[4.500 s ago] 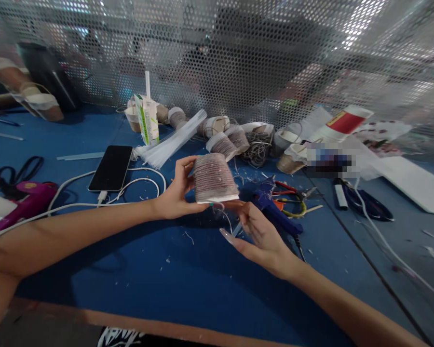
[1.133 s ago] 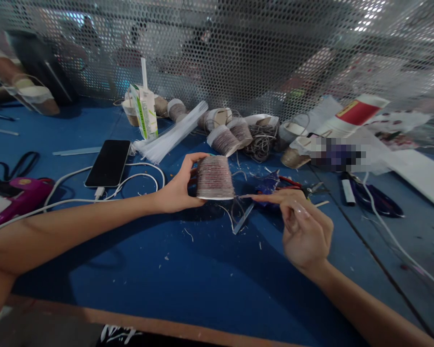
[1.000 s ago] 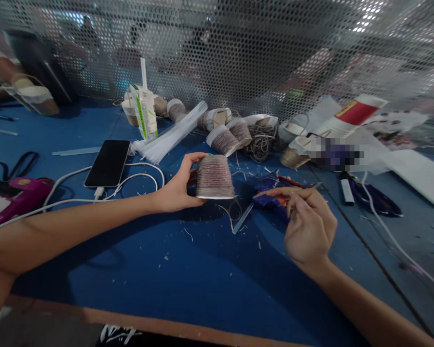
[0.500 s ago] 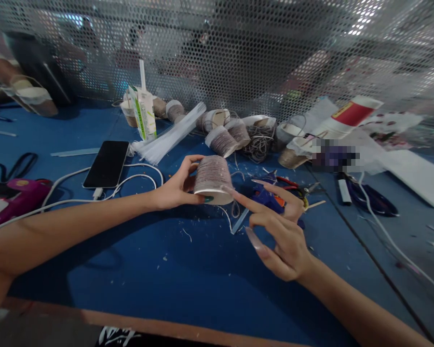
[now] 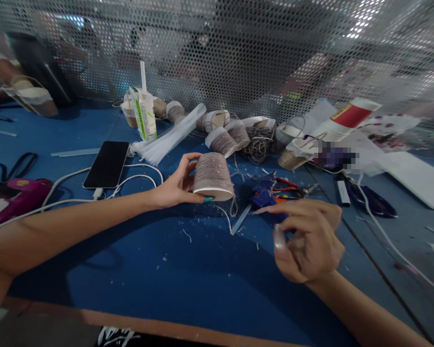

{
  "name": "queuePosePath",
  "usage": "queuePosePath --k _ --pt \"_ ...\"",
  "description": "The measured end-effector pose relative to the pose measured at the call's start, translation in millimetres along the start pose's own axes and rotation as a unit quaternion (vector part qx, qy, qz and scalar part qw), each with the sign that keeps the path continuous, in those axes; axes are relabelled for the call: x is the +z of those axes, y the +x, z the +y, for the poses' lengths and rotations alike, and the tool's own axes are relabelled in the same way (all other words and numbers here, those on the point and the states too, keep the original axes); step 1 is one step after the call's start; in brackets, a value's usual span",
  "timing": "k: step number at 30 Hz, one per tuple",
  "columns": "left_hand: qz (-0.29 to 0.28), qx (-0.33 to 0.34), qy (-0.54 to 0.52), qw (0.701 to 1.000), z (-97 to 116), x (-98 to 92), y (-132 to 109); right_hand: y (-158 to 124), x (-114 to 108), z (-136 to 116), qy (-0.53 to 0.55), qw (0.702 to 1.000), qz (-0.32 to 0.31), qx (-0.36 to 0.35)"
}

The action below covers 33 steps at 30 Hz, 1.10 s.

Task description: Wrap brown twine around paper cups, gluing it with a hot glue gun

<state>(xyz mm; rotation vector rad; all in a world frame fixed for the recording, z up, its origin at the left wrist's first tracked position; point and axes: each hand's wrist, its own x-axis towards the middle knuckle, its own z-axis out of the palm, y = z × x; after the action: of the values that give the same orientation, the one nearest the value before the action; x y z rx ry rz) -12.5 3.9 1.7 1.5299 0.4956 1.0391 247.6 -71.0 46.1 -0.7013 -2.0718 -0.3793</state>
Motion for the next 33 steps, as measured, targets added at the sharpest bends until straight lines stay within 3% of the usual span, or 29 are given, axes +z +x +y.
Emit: queuePosePath --k 4,7,10,20,24,28,33 --pt "-0.032 0.040 0.004 0.999 -1 4.1 0 -1 14 -2 0.098 0.991 -0.061 0.064" --pt "-0.051 0.047 0.033 0.997 -1 6.5 -1 -3 20 -6 0.104 0.980 -0.151 0.073" --pt "-0.049 0.058 0.054 0.996 1 8.1 -2 -4 20 -8 0.096 0.972 -0.202 0.074" --pt "-0.054 0.009 0.130 0.990 10 6.7 -6 -1 20 -14 0.104 0.956 -0.257 0.095" --pt "-0.057 -0.001 0.099 0.993 10 8.6 -7 -1 20 -12 0.100 0.952 -0.267 0.112" --pt "-0.020 0.037 0.124 0.991 10 10.0 -7 -2 19 -8 0.066 0.954 -0.266 0.124" --pt "0.079 0.115 0.174 0.975 4 8.6 -6 -7 16 10 0.009 0.967 -0.127 0.220"
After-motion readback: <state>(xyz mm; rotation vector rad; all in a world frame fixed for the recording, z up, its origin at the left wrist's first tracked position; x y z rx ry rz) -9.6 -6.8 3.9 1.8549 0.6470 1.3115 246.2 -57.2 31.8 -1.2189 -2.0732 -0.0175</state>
